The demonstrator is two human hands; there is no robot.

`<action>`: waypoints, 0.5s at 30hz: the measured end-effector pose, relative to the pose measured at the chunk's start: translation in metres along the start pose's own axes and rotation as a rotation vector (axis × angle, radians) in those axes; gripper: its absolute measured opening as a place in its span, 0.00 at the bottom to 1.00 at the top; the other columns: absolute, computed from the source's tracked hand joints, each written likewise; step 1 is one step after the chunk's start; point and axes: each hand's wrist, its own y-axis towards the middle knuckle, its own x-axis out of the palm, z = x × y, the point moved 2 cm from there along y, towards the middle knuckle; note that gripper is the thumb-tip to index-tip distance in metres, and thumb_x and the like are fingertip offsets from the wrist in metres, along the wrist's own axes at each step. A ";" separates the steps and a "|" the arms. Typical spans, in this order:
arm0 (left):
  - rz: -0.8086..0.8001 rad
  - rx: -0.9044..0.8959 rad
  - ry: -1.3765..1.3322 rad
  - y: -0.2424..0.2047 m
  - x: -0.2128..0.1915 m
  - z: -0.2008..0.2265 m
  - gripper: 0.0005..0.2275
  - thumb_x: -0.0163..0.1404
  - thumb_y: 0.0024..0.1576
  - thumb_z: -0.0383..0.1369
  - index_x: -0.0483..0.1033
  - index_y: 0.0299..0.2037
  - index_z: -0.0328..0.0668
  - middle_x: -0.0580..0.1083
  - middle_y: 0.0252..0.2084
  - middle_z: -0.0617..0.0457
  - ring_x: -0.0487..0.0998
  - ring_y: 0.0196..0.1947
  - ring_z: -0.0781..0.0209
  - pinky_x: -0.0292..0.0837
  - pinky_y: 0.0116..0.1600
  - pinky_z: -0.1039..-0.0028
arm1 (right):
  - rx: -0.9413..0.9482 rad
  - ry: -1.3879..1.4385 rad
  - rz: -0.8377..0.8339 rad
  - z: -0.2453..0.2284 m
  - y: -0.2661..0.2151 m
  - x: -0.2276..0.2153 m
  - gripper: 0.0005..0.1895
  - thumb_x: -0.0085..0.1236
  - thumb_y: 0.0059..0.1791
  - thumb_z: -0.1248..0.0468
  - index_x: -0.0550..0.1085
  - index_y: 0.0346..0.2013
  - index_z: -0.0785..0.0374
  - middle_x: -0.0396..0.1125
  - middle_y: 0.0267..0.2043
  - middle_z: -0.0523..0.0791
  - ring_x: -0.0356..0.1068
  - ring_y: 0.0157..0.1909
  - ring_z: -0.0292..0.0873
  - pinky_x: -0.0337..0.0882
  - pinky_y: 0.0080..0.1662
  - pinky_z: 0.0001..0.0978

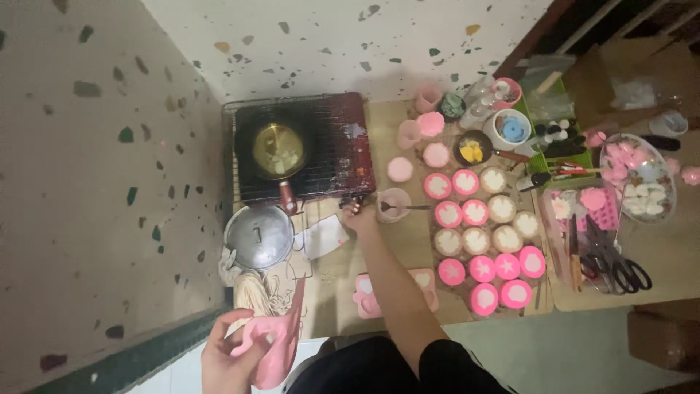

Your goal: Preparing silicone candle molds by inserting wicks using a wooden stick and monitoring melting wax on a stove.

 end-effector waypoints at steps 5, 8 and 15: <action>-0.036 0.103 0.143 0.041 -0.036 -0.064 0.25 0.63 0.43 0.20 0.75 0.55 0.34 0.82 0.36 0.41 0.82 0.37 0.60 0.76 0.46 0.72 | 0.264 0.342 -0.230 -0.002 0.001 -0.012 0.17 0.47 0.51 0.51 0.66 0.24 0.58 0.54 0.17 0.39 0.53 0.19 0.36 0.54 0.25 0.29; -0.069 0.206 0.257 0.078 -0.045 -0.080 0.25 0.63 0.45 0.23 0.76 0.56 0.32 0.81 0.38 0.42 0.82 0.40 0.59 0.76 0.48 0.72 | 0.503 0.399 -0.251 0.001 -0.058 0.010 0.12 0.49 0.52 0.59 0.68 0.32 0.66 0.57 0.23 0.39 0.56 0.24 0.34 0.56 0.26 0.25; -0.214 0.375 0.213 0.084 0.017 -0.021 0.20 0.63 0.51 0.29 0.76 0.52 0.29 0.80 0.46 0.46 0.79 0.49 0.62 0.72 0.56 0.72 | 0.122 -1.179 0.010 -0.053 -0.264 -0.089 0.12 0.57 0.50 0.57 0.74 0.43 0.61 0.68 0.31 0.39 0.66 0.28 0.31 0.66 0.29 0.26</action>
